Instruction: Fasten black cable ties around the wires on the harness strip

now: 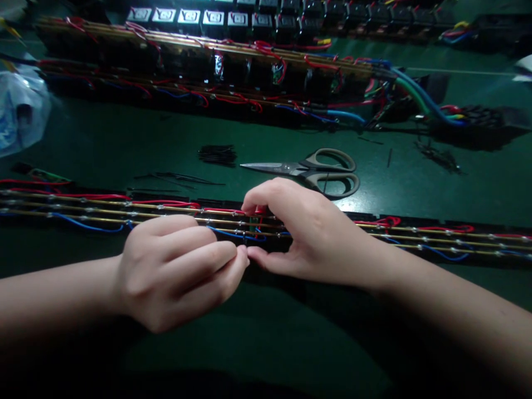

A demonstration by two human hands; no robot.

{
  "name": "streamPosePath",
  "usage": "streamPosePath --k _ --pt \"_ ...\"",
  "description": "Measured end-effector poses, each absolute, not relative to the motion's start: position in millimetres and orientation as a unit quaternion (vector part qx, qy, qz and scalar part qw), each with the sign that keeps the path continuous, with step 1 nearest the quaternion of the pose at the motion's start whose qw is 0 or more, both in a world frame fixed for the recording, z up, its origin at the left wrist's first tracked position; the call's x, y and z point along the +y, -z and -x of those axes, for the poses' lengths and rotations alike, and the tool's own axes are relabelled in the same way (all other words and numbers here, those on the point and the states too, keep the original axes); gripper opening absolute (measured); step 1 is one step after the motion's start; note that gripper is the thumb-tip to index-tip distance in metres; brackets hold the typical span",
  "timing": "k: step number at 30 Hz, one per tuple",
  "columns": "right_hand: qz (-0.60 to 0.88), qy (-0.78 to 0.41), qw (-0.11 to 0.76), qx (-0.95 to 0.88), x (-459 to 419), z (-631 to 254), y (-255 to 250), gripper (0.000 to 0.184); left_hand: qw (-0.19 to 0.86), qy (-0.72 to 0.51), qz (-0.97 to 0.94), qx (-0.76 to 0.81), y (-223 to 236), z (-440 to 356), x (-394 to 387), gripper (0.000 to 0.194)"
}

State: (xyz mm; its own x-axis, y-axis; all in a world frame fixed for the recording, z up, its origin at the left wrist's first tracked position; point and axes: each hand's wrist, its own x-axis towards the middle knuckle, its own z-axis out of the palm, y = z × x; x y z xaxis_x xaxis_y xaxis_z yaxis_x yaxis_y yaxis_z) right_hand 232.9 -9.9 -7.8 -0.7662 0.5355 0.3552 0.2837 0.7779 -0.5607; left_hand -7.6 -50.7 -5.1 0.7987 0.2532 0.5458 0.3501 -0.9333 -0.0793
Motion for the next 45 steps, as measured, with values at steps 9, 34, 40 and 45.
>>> streamPosePath --k 9,34,40,45 --pt "0.219 -0.214 0.256 -0.917 -10.6 -232.7 9.7 0.031 0.069 0.268 0.949 -0.15 0.7 3.6 -52.4 0.009" --pt "0.206 -0.212 0.243 -0.924 -9.5 -232.7 10.4 0.01 0.114 0.263 0.937 -0.198 7.5 8.5 -56.8 0.018" --pt "0.209 -0.217 0.239 -0.923 -8.8 -231.8 9.6 0.009 0.093 0.269 0.937 -0.205 15.9 10.3 -61.8 0.024" --pt "0.21 -0.222 0.235 -0.923 -8.6 -231.8 9.6 0.009 0.089 0.258 0.946 -0.173 12.3 8.4 -58.4 0.022"
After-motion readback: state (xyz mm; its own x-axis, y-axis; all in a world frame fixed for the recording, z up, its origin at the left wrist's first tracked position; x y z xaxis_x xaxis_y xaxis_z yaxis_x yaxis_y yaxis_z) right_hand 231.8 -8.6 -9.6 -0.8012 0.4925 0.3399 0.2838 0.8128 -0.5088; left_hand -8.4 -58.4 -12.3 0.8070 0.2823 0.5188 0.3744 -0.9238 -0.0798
